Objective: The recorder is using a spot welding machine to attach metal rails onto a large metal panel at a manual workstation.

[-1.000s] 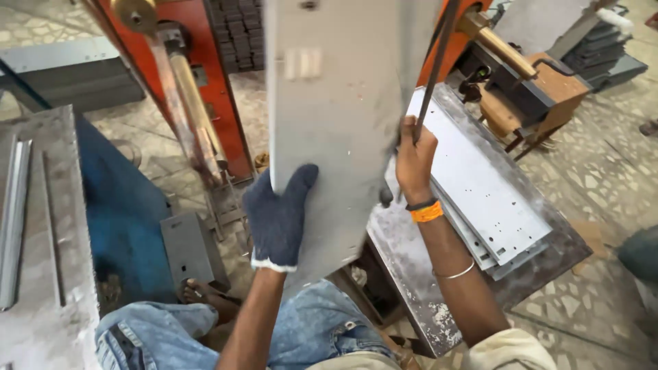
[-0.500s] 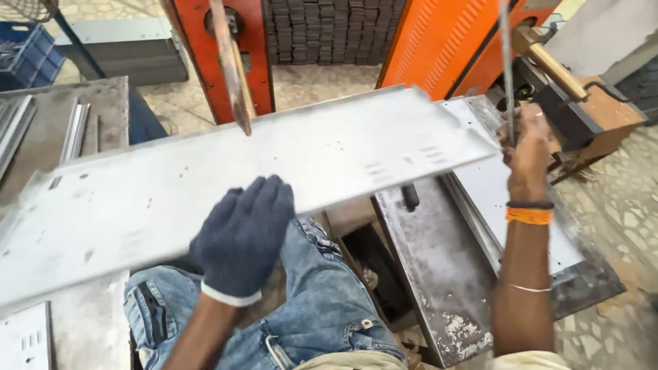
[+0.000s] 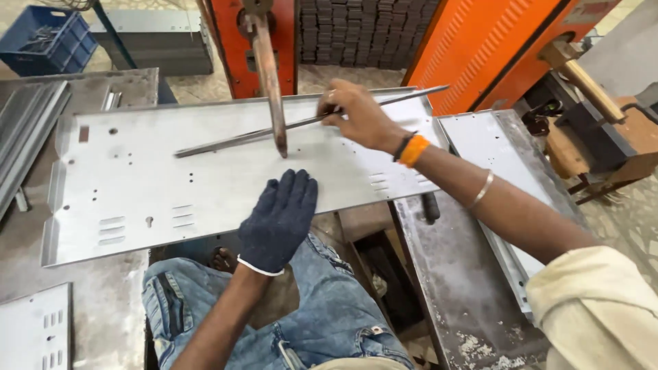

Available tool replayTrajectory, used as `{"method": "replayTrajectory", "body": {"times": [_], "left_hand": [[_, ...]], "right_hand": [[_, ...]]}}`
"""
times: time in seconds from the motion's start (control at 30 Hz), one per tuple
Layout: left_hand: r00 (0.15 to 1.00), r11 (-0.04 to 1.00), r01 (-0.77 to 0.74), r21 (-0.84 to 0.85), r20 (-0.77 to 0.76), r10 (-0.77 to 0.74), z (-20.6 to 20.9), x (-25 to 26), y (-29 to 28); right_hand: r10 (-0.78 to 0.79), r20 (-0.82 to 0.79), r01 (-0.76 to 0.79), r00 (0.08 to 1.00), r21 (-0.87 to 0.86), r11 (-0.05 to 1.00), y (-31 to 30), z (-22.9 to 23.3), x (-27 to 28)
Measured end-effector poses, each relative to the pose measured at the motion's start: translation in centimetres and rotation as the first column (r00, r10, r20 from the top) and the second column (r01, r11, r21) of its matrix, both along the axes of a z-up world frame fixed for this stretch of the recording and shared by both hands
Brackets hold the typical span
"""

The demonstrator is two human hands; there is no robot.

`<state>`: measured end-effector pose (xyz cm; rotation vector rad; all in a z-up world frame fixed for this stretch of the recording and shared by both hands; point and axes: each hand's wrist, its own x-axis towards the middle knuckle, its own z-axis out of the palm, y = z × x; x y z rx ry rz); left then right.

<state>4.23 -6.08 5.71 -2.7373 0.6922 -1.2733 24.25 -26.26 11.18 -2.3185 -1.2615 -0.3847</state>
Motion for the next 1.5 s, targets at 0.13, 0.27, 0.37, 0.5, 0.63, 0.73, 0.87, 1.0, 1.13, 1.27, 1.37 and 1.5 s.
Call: {"method": "replayTrajectory", "body": {"times": [0.13,0.27,0.37,0.5,0.63,0.73,0.87,1.0,1.13,1.27,1.37,1.5], "left_hand": [[1.000,0.999,-0.018,0.049,0.008,0.017,-0.1,-0.1,0.2],[0.999,0.998,-0.036,0.060,-0.012,0.037,-0.7,0.3,0.1],[0.999,0.999,-0.032,0.031,-0.002,0.032,-0.1,-0.3,0.5],[0.996,0.996,0.083,-0.036,-0.014,-0.083,2.2,-2.5,2.3],[0.992,0.944,0.124,-0.305,0.015,-0.126,-1.3,-5.7,8.1],[0.981,0.775,-0.123,-0.620,0.044,0.191,-8.3,-5.9,14.2],[0.799,0.400,-0.495,-0.771,-0.223,0.559,-17.7,-2.8,23.6],[0.521,0.317,-0.839,-0.442,-0.489,0.700,-25.2,0.9,31.5],[0.332,0.318,-0.939,-0.134,-0.600,0.728,-28.5,3.7,34.9],[0.128,0.318,-0.933,0.168,-0.670,0.731,-31.3,3.2,36.2],[0.132,0.357,-0.920,0.162,-0.729,0.672,-29.4,0.7,35.0],[0.251,0.336,-0.939,-0.071,-0.810,0.530,-25.0,-1.5,32.7]], "right_hand": [[0.014,-0.021,-0.013,1.000,0.038,0.999,4.6,-0.7,-1.7],[-0.172,0.268,0.145,0.948,0.119,0.982,6.1,-2.3,0.4],[-0.255,0.214,0.241,0.943,0.092,0.966,6.1,-2.6,2.6],[-0.372,-0.057,0.365,0.927,-0.098,0.926,5.6,-2.3,3.9],[-0.318,-0.039,0.314,0.947,-0.088,0.945,5.1,-2.1,3.6],[-0.305,-0.062,0.301,0.950,-0.066,0.951,4.5,-2.3,3.2],[-0.453,-0.098,0.437,0.886,-0.144,0.888,4.8,-1.3,1.0],[-0.447,-0.103,0.441,0.888,-0.079,0.894,4.2,-1.2,-0.1],[-0.404,-0.095,0.405,0.910,-0.007,0.914,4.0,-0.7,-0.2],[-0.415,-0.143,0.418,0.899,-0.010,0.908,4.6,0.1,-0.5],[-0.366,-0.155,0.372,0.918,0.012,0.928,4.5,-0.1,0.4],[-0.274,-0.114,0.277,0.955,0.008,0.961,4.9,0.2,1.1]]}}
